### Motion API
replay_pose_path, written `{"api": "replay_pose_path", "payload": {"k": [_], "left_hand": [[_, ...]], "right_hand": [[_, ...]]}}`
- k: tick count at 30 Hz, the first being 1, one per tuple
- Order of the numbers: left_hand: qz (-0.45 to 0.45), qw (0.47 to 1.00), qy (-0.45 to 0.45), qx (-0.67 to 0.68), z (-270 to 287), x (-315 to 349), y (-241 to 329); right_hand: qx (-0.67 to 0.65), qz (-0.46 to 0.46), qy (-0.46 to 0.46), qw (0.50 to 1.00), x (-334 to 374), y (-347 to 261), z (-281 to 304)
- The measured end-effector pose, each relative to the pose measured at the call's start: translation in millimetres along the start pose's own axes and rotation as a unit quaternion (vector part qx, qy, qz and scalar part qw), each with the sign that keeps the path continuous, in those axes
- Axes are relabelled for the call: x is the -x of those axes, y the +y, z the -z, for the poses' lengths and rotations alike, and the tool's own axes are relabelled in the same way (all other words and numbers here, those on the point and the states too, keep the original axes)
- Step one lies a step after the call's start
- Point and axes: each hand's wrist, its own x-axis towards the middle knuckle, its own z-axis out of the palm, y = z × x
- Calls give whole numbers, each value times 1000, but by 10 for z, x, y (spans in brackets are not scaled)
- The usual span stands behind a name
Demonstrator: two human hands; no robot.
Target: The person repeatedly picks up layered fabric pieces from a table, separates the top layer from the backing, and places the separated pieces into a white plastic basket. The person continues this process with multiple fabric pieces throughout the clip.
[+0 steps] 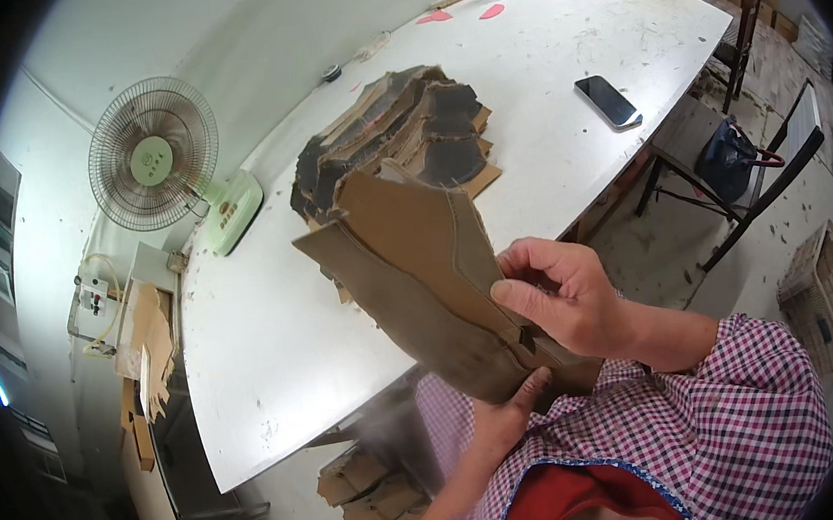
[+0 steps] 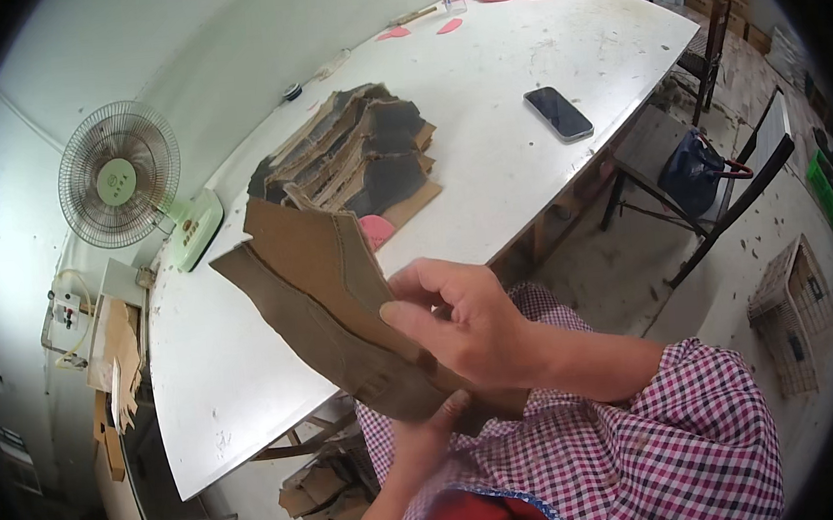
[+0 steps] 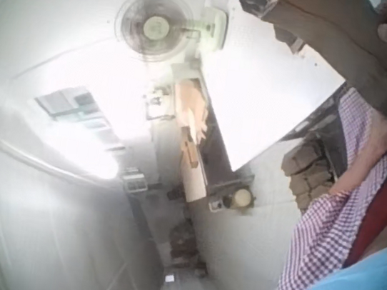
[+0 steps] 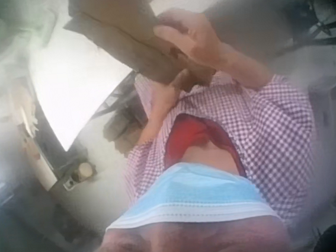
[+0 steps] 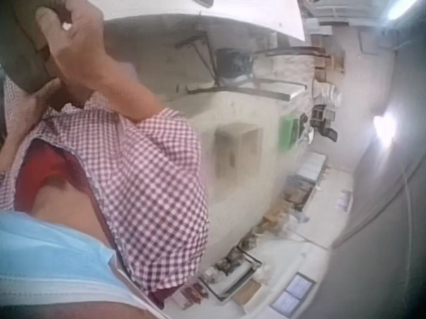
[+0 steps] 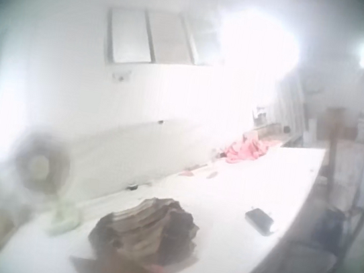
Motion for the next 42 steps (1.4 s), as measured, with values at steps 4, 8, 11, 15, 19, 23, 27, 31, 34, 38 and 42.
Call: {"api": "replay_pose_path", "payload": {"k": [4,8,11,15,19,23,27,31,34,38,42], "left_hand": [[19,1000,-9,-3,-13,22,-7],[5,1000,-15,3,-47,37,-6],[22,999,-10,33,-69,23,-38],[9,1000,-2,17,9,54,-182],[-27,998,58,29,164,18,-192],[-44,960,168,220,215,-126,87],[-74,950,188,238,302,-205,116],[-85,946,198,242,322,-185,102],[-77,947,194,243,317,-194,128],[-79,952,182,233,348,-214,129],[-90,956,208,184,507,-257,161]], "right_hand": [[-45,21,34,998,-191,-38,8],[-35,31,58,997,-316,-126,56],[-5,76,56,996,-354,-158,108],[17,113,59,992,-444,-48,155],[-35,30,12,999,-476,89,173],[107,-3,-77,991,-177,258,323],[259,152,-137,944,-35,346,262],[338,220,-135,905,-4,388,198],[325,193,-141,915,49,409,187],[221,98,-160,957,113,556,172],[121,-94,-202,967,69,608,181]]}}
